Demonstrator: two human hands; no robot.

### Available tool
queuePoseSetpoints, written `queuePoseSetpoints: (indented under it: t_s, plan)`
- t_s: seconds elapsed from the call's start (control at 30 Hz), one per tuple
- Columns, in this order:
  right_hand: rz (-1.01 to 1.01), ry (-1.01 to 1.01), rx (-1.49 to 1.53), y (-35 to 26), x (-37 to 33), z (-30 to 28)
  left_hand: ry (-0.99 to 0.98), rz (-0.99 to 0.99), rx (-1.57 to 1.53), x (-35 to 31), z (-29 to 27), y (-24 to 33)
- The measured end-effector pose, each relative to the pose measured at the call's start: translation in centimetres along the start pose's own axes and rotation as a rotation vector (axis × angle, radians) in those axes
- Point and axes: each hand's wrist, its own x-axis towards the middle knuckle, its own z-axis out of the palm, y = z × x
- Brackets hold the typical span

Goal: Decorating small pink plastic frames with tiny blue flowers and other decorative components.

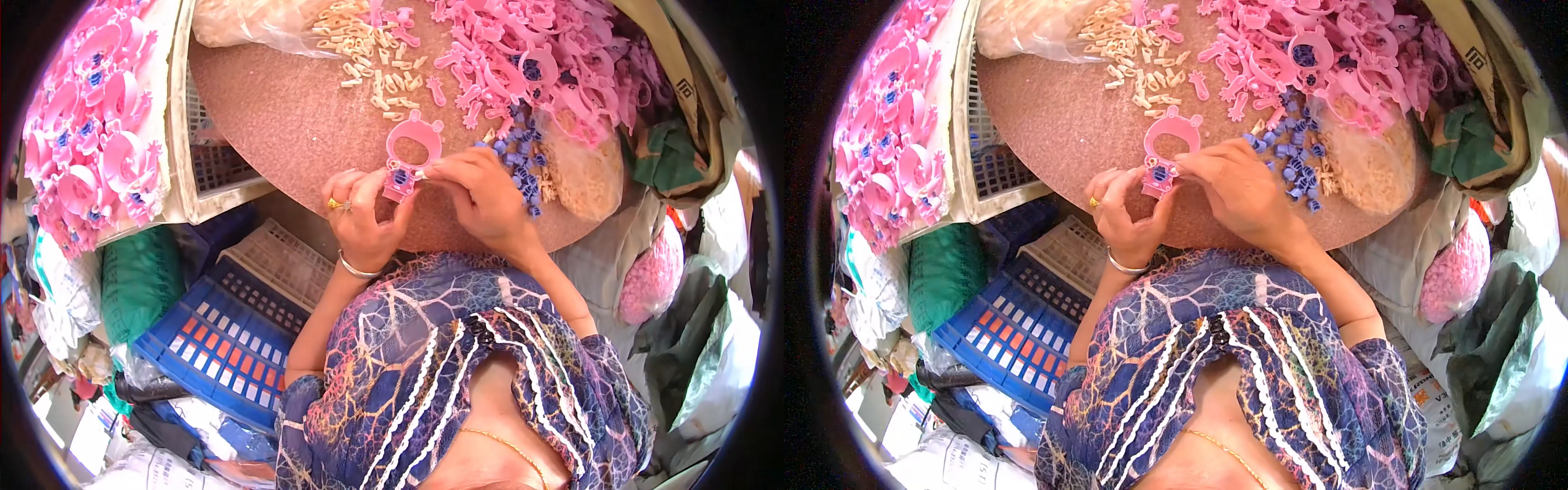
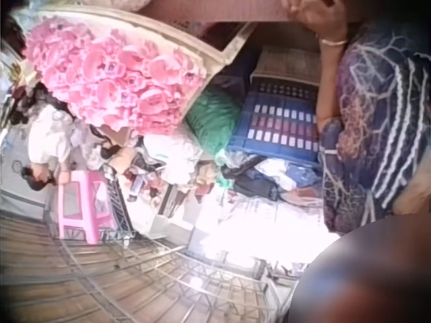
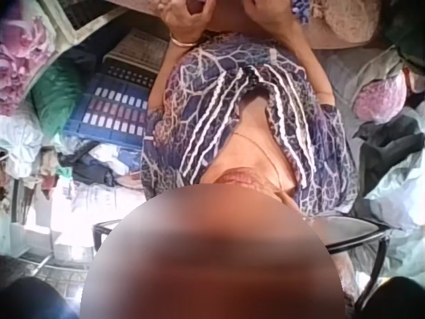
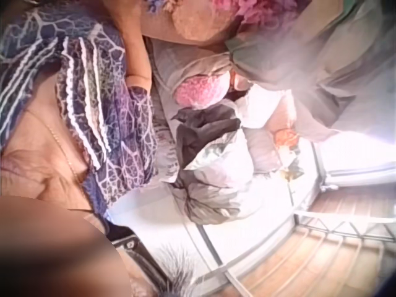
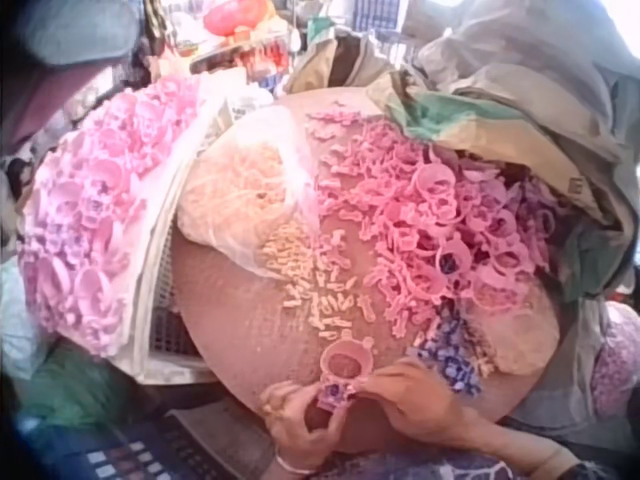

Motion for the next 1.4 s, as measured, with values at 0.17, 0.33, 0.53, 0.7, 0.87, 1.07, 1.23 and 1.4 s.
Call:
queuePoseSetpoints:
  t_s: [0.17, 0.33, 0.53, 0.7, 0.87, 1.07, 1.23, 1.4]
  plan:
    - [-0.011, 0.065, -0.038, -0.2, -0.1, 0.1, 0.164, -0.103, 0.075, -1.2, 0.2, 0.2]
    - [0.349, 0.070, 0.030, 0.5, -0.4, 1.5, 0.354, -0.175, -0.115, -2.7, 1.1, -0.4]
    - [0.193, -0.059, 0.049, 1.5, -0.4, 2.7, 0.314, -0.183, -0.104, -2.6, 1.2, -0.5]
    - [0.213, -0.004, -0.042, 1.5, -0.6, 1.9, 0.300, -0.213, -0.094, -2.5, 0.9, -0.4]
    - [0.237, -0.021, -0.073, 1.3, -0.5, 1.4, 0.335, -0.262, -0.238, -3.2, 1.1, -0.4]
    - [0.075, -0.063, -0.066, 1.1, 0.1, 3.6, 0.304, -0.265, -0.288, -3.0, 1.0, -0.3]
    - [0.199, 0.036, -0.456, 1.3, -0.9, -0.1, 0.265, -0.240, -0.272, -3.1, 0.8, -0.5]
    - [0.465, 0.037, -0.710, 1.9, -0.6, -1.6, 0.220, -0.249, -0.330, -3.5, 0.8, -0.9]
